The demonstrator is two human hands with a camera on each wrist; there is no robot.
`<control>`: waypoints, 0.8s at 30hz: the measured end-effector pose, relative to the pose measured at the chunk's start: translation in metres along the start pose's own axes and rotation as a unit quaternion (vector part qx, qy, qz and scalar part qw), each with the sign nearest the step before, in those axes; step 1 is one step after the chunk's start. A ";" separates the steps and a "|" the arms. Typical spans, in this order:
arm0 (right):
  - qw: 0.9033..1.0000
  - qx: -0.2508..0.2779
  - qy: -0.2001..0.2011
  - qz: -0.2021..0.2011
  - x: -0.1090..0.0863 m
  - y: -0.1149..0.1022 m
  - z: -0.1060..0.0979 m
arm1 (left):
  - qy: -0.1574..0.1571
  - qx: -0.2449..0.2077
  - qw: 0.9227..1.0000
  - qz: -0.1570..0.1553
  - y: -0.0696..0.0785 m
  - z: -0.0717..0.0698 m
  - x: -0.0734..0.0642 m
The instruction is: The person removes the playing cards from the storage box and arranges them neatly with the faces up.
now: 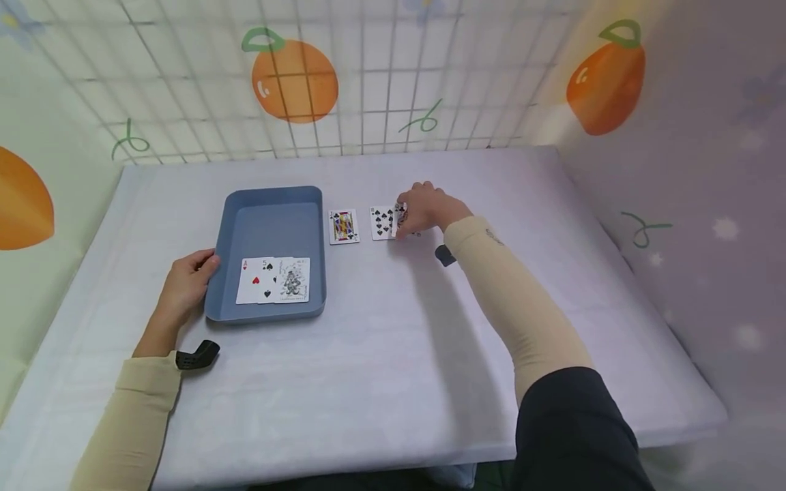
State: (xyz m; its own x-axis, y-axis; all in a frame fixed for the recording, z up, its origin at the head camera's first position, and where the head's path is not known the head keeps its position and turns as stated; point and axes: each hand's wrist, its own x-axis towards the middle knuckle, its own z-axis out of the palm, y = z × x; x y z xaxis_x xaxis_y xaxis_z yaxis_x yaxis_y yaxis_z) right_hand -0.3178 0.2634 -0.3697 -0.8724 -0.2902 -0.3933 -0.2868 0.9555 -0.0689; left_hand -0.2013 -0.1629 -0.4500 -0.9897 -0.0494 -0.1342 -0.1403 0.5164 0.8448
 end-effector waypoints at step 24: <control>1.000 -0.002 -0.013 0.014 0.012 0.029 0.008 | 0.015 0.013 1.000 0.010 -0.002 0.000 0.003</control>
State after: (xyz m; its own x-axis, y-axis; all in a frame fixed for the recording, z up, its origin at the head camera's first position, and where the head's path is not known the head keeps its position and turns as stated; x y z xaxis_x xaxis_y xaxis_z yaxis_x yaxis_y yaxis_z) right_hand -0.3340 0.2884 -0.3835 -0.8700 -0.2613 -0.4181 -0.2637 0.9631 -0.0533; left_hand -0.2040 -0.1645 -0.4522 -0.9929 -0.0643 -0.1005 -0.1193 0.5391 0.8338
